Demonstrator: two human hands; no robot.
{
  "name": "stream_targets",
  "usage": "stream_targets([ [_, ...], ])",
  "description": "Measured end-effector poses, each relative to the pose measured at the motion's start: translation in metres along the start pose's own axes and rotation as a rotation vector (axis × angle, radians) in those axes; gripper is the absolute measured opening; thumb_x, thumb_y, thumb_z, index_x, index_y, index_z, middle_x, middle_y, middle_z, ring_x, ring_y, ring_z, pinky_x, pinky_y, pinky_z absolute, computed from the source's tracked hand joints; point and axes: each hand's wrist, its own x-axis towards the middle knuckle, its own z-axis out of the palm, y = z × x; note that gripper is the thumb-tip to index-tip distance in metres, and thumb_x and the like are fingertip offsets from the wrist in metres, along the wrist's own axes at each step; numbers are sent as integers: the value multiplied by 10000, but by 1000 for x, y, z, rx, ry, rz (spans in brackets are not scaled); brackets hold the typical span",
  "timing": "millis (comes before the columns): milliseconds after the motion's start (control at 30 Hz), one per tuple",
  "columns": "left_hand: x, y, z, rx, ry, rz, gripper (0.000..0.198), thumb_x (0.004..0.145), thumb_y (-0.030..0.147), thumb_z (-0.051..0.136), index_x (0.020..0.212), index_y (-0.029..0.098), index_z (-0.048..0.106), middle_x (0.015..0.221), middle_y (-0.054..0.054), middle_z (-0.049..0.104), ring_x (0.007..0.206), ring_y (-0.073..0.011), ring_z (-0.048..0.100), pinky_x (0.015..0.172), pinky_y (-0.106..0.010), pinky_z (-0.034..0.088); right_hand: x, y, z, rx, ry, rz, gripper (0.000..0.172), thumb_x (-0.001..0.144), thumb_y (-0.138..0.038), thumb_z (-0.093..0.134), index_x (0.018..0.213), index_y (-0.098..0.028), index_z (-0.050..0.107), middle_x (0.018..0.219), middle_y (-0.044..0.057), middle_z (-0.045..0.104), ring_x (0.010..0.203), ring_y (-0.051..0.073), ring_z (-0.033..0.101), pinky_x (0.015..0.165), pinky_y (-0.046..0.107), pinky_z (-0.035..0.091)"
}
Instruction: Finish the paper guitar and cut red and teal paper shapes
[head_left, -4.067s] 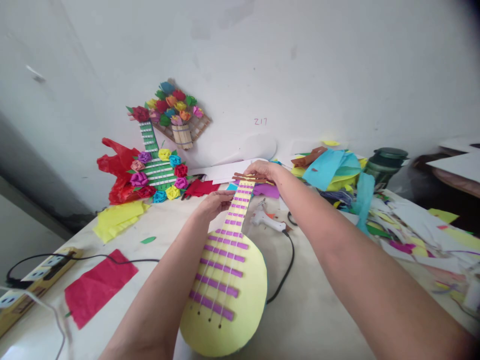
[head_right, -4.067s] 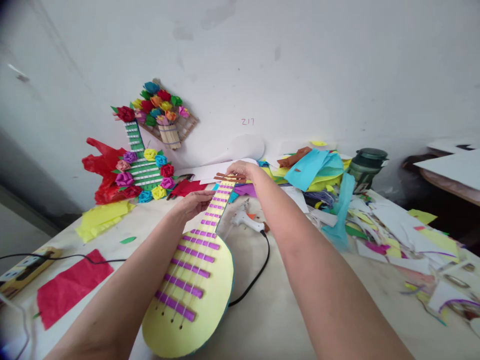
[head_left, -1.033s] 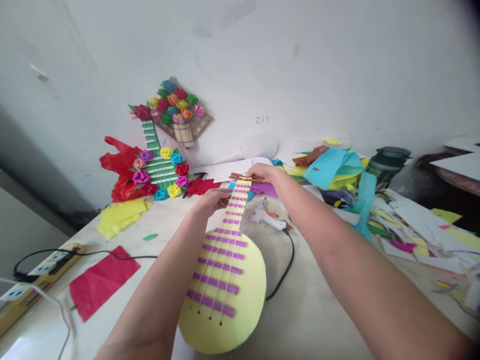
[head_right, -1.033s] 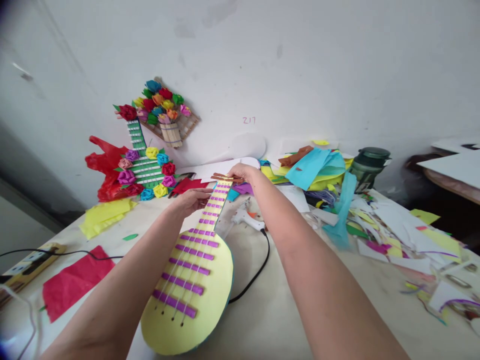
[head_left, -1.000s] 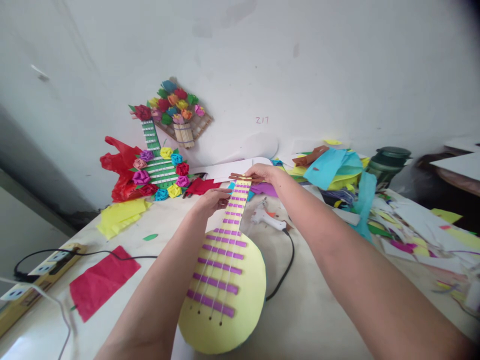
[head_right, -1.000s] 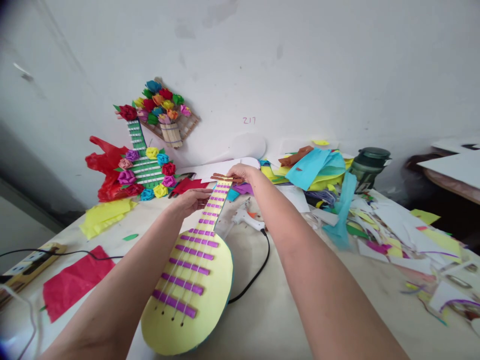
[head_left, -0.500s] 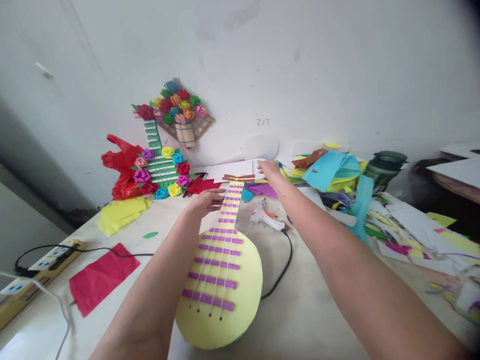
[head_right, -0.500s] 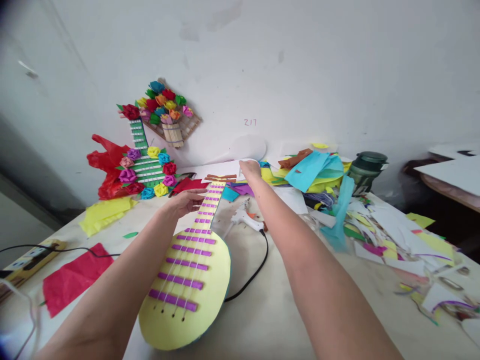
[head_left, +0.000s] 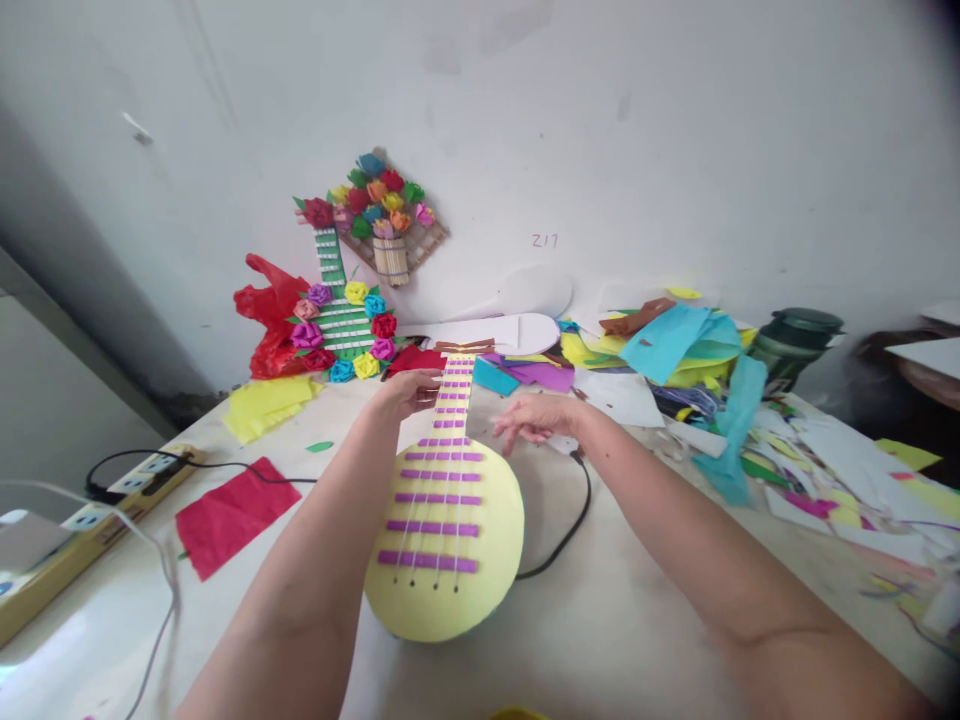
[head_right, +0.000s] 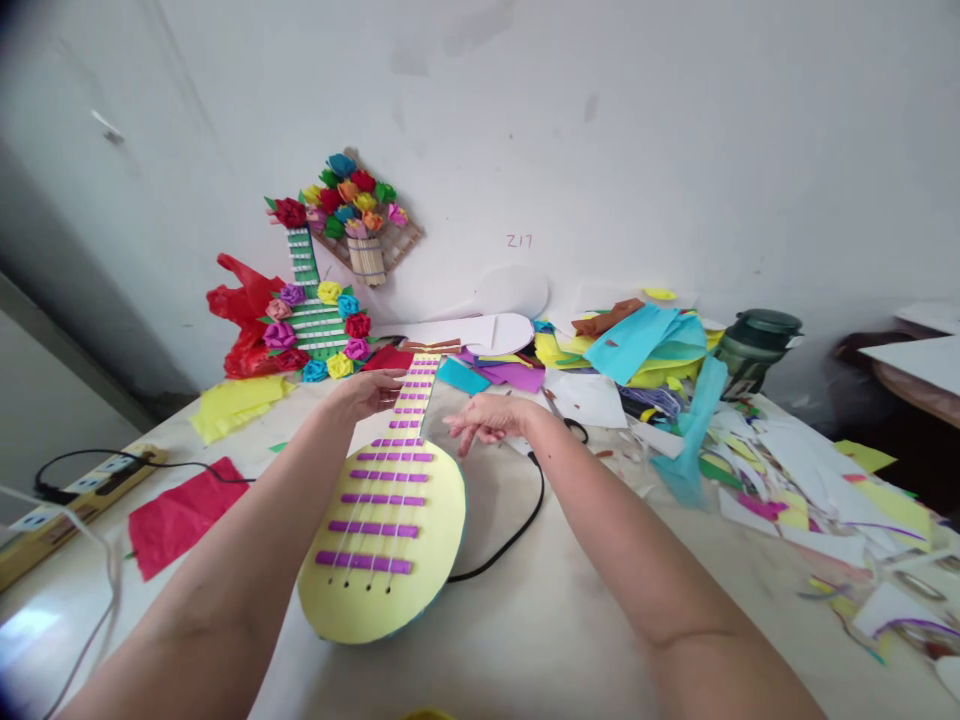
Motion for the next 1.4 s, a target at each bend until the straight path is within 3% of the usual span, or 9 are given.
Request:
stream_targets([
  [100,-1,2,1,7,32,-11,320,640,8,565,927,136,624,716,-42,662,566,-133,619,543,-227,499,3,4,14,42,-49,-13,405,719,-488,652,810,-93,646,755,75,680,334,-3,335,306,167,159],
  [333,-6,9,13,41,28,19,254,640,13,563,862,114,634,740,-60,669,569,-131,615,531,-221,492,5,-2,29,190,14,-63,248,656,-325,717,688,-102,612,576,-23,570,324,-12,294,303,154,132],
  [533,-8,9,17,16,53,26,243,622,12,562,830,114,635,689,-47,655,546,-127,607,513,-217,485,0,-4,32,178,-59,-32,345,695,-430,678,620,-121,544,489,-56,476,333,1,294,303,150,151],
  [633,-9,10,18,-26,80,12,224,626,8,550,802,120,631,674,-43,652,556,-133,614,540,-227,498,-3,-6,35,113,-76,-13,388,656,-407,722,548,-143,457,428,-94,367,337,4,304,315,144,157],
  [767,-12,14,15,0,25,-3,237,632,13,569,825,128,645,744,-63,675,617,-150,637,572,-233,508,-4,-9,36,75,-75,-27,390,634,-370,741,539,-150,434,425,-99,361,339,2,308,321,144,159],
  [967,-21,24,7,10,-37,13,161,683,87,607,835,122,646,878,-115,696,742,-201,667,646,-281,541,-5,-12,20,117,-38,-54,323,622,-347,728,571,-142,484,439,-83,409,331,6,327,317,148,158],
  [1133,-30,29,0,66,-96,37,213,687,174,660,894,124,667,983,-116,691,797,-233,671,649,-284,552,0,-12,-1,156,39,-96,260,638,-305,712,597,-143,513,460,-67,454,338,11,330,322,153,204],
  [1300,-32,17,-11,4,-129,-29,240,693,292,696,884,146,688,899,-114,703,759,-230,668,654,-304,552,9,-19,-21,149,137,-168,237,676,-322,700,666,-142,547,491,-51,489,381,34,401,366,161,284],
  [1400,-32,5,-18,-11,-133,41,306,686,378,704,895,155,693,970,-123,692,859,-245,657,701,-299,541,12,-25,-30,109,208,-158,245,694,-343,693,688,-142,552,494,-49,484,387,39,390,369,171,281],
])
